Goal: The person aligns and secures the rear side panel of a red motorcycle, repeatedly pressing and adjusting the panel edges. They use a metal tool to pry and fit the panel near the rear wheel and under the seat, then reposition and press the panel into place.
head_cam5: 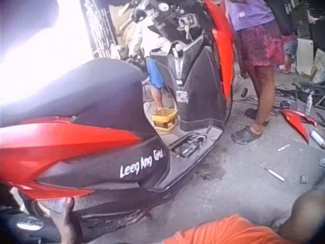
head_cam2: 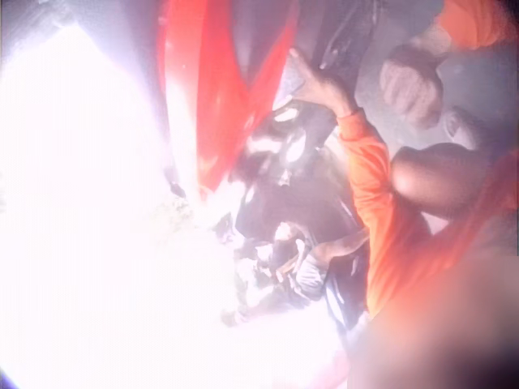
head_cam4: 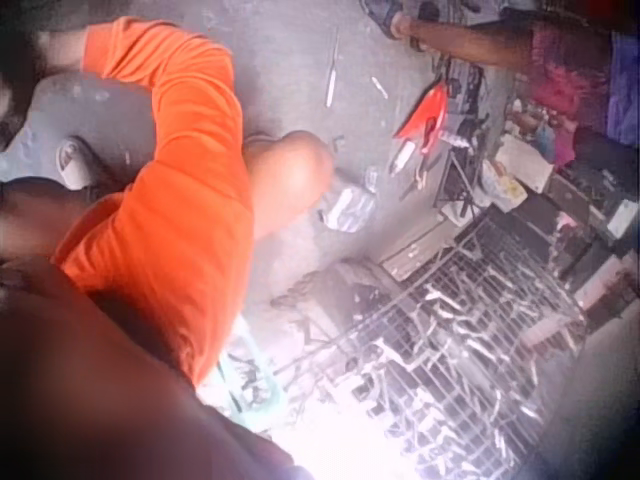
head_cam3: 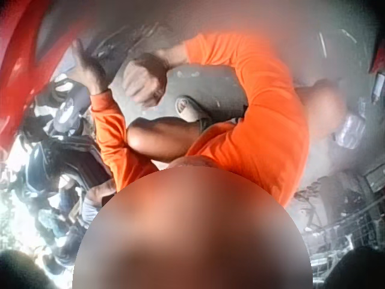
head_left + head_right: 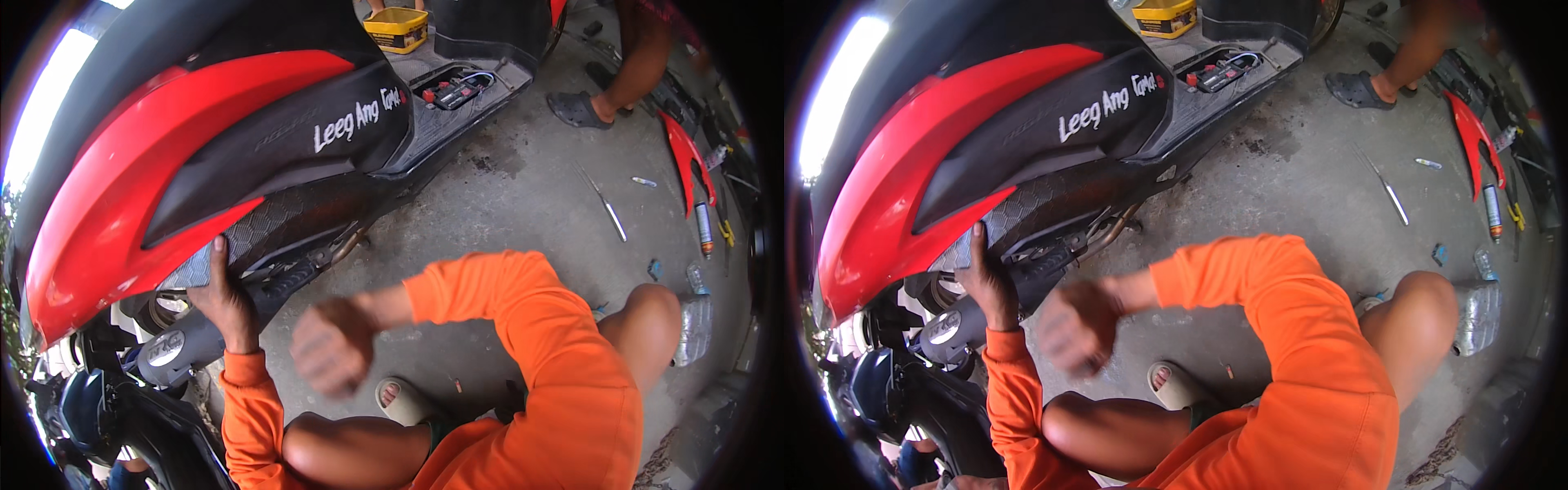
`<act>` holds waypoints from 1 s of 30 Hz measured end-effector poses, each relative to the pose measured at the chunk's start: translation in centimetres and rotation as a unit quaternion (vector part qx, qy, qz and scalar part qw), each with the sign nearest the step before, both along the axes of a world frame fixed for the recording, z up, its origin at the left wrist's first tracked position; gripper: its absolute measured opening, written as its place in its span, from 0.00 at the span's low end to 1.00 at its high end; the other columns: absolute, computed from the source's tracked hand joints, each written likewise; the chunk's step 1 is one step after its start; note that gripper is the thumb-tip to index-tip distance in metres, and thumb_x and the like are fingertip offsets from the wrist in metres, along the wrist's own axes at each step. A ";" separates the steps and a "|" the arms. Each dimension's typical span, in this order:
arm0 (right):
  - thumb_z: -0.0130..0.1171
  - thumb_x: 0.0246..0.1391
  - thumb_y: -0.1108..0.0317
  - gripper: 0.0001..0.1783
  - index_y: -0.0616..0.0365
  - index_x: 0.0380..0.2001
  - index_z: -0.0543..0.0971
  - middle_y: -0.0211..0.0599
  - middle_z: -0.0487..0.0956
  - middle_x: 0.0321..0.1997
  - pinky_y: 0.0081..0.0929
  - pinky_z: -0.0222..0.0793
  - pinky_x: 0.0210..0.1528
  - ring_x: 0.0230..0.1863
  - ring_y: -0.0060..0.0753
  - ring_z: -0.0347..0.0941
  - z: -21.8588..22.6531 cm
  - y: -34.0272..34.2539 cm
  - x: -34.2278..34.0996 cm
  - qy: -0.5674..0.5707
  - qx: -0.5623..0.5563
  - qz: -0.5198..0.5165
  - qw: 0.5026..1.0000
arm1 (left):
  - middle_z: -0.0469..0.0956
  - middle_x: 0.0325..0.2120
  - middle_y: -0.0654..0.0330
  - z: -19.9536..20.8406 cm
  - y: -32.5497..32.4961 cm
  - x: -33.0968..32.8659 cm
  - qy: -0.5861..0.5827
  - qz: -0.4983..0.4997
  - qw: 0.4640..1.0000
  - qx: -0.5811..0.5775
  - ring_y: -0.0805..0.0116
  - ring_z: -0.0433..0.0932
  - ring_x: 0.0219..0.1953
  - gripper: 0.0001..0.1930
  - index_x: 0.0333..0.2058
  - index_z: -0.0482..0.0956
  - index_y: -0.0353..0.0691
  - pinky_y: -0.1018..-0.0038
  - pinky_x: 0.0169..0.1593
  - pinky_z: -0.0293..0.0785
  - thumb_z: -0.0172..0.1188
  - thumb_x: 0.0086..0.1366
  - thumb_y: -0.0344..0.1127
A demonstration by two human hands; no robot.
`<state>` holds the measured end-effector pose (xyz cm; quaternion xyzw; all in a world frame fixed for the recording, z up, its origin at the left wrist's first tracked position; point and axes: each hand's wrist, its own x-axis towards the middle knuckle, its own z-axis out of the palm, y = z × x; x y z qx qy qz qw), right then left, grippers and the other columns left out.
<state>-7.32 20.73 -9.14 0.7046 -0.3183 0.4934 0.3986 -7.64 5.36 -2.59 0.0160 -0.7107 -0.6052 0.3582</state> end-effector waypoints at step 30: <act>0.71 0.50 0.58 0.20 0.52 0.23 0.69 0.30 0.68 0.26 0.35 0.70 0.23 0.25 0.36 0.72 -8.3 6.1 -8.9 -0.172 -0.034 -0.136 0.975 | 0.77 0.31 0.58 3.2 5.0 6.5 -0.191 0.211 0.837 -0.468 0.63 0.76 0.31 0.24 0.43 0.73 0.35 0.70 0.39 0.75 0.75 0.64 0.47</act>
